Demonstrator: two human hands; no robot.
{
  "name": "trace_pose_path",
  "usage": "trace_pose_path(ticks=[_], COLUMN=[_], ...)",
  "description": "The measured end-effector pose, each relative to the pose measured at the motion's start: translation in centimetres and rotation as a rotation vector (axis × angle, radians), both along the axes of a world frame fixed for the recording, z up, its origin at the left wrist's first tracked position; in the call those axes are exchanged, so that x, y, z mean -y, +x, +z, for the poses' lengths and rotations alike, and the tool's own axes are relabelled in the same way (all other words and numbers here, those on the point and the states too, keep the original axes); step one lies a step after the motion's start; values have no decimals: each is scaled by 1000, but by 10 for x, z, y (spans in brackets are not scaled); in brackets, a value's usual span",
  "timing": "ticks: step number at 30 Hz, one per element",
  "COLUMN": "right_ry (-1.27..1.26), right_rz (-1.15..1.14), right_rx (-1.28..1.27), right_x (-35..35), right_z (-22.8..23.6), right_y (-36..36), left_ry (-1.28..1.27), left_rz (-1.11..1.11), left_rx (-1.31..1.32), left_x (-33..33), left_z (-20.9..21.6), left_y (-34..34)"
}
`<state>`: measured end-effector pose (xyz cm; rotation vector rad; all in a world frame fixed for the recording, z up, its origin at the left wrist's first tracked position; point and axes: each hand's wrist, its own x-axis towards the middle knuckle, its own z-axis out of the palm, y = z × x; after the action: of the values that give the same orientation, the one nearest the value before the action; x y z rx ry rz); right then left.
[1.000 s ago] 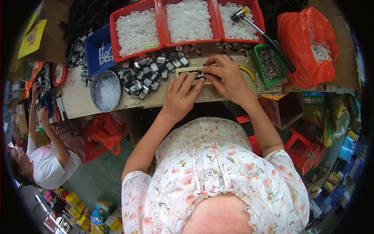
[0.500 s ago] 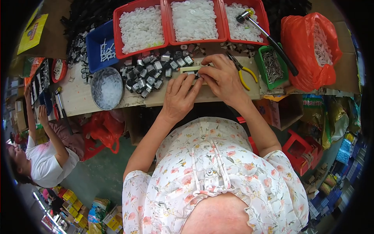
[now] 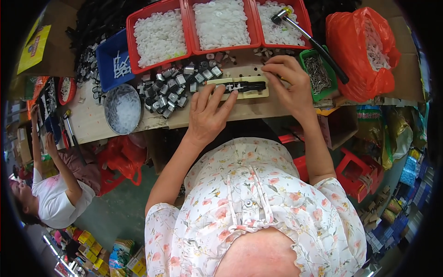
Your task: Assembling small plastic components and metal housings using a jig and small hand tools at a workbench.
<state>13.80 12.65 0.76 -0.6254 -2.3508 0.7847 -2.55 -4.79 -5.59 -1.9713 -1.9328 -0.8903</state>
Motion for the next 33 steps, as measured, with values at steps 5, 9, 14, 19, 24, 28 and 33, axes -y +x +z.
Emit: trace_pose_path(ticks=[5, 9, 14, 19, 24, 28, 33], right_ry=[32, 147, 409, 407, 886, 827, 398], right_rz=[-69, -122, -439, -599, -236, -240, -337], right_rx=[33, 45, 26, 269, 432, 508, 678], right_x=[0, -5, -57, -134, -211, -247, -315], right_z=[7, 26, 77, 91, 45, 34, 28], right_y=[24, 42, 84, 127, 157, 199, 247], left_ry=[-17, 4, -70, -61, -82, -36, 32], left_rz=[-34, -64, -46, -61, 24, 40, 160], left_rx=[-90, -51, -34, 18, 55, 87, 70], left_x=[-10, -7, -3, -10, 0, 1, 14], left_z=[-1, 0, 5, 13, 25, 32, 42], left_y=[4, 5, 2, -1, -6, -22, -65])
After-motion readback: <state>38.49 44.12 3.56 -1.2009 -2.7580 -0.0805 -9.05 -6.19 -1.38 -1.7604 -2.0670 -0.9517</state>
